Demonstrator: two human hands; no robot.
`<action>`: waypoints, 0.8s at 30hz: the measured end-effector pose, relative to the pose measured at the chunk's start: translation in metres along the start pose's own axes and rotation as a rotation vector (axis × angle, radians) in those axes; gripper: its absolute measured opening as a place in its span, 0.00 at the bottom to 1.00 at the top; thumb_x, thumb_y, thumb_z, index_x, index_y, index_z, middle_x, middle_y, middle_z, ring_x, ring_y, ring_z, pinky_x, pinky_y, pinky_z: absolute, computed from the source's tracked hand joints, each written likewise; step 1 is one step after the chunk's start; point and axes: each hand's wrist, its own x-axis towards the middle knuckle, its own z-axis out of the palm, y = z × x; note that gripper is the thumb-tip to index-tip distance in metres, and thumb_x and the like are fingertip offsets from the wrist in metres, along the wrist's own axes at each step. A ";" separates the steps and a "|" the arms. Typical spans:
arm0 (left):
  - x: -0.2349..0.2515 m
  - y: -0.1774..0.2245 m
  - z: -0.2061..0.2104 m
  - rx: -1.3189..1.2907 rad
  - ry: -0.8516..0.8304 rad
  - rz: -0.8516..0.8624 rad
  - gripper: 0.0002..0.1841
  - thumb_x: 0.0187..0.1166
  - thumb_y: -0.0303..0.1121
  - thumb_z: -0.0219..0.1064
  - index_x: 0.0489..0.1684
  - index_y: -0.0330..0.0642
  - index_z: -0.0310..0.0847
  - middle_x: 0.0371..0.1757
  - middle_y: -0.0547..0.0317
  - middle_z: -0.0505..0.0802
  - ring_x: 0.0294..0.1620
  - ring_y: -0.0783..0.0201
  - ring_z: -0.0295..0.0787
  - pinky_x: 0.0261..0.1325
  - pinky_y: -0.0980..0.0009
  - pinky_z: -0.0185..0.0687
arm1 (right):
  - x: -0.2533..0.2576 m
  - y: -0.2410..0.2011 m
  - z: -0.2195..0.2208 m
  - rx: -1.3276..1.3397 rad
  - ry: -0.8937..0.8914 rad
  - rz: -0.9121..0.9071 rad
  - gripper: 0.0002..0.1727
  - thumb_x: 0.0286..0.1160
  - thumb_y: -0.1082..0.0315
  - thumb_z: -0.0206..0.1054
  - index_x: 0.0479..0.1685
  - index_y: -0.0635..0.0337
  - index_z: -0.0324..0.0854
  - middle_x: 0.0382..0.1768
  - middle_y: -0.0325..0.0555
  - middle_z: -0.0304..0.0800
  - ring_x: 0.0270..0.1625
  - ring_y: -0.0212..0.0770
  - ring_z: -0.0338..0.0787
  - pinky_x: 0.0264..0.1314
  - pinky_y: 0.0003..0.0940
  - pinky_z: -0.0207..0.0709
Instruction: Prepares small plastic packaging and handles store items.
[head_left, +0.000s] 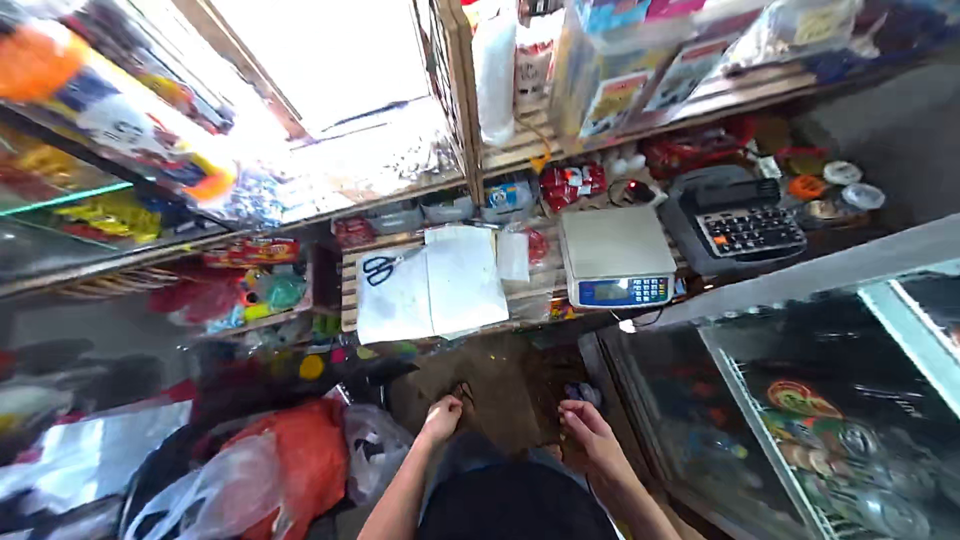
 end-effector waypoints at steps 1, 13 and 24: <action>0.000 0.002 -0.013 0.043 -0.003 0.040 0.19 0.90 0.37 0.57 0.71 0.38 0.81 0.66 0.39 0.89 0.66 0.46 0.88 0.73 0.47 0.79 | 0.015 -0.012 0.010 -0.061 -0.004 -0.039 0.20 0.82 0.67 0.61 0.68 0.68 0.76 0.61 0.56 0.86 0.60 0.44 0.88 0.64 0.41 0.83; -0.024 0.044 -0.128 0.193 0.149 0.425 0.18 0.89 0.34 0.55 0.69 0.35 0.81 0.67 0.41 0.88 0.70 0.51 0.85 0.78 0.54 0.75 | 0.229 -0.160 0.109 -0.716 0.265 -0.062 0.35 0.80 0.59 0.69 0.82 0.69 0.65 0.79 0.73 0.68 0.79 0.66 0.75 0.80 0.58 0.70; -0.031 0.068 -0.106 -0.207 0.270 0.382 0.16 0.87 0.30 0.56 0.63 0.33 0.83 0.57 0.49 0.93 0.57 0.60 0.91 0.67 0.60 0.85 | 0.269 -0.188 0.121 -0.486 0.192 0.142 0.39 0.65 0.71 0.76 0.81 0.70 0.68 0.72 0.72 0.77 0.74 0.66 0.79 0.74 0.64 0.73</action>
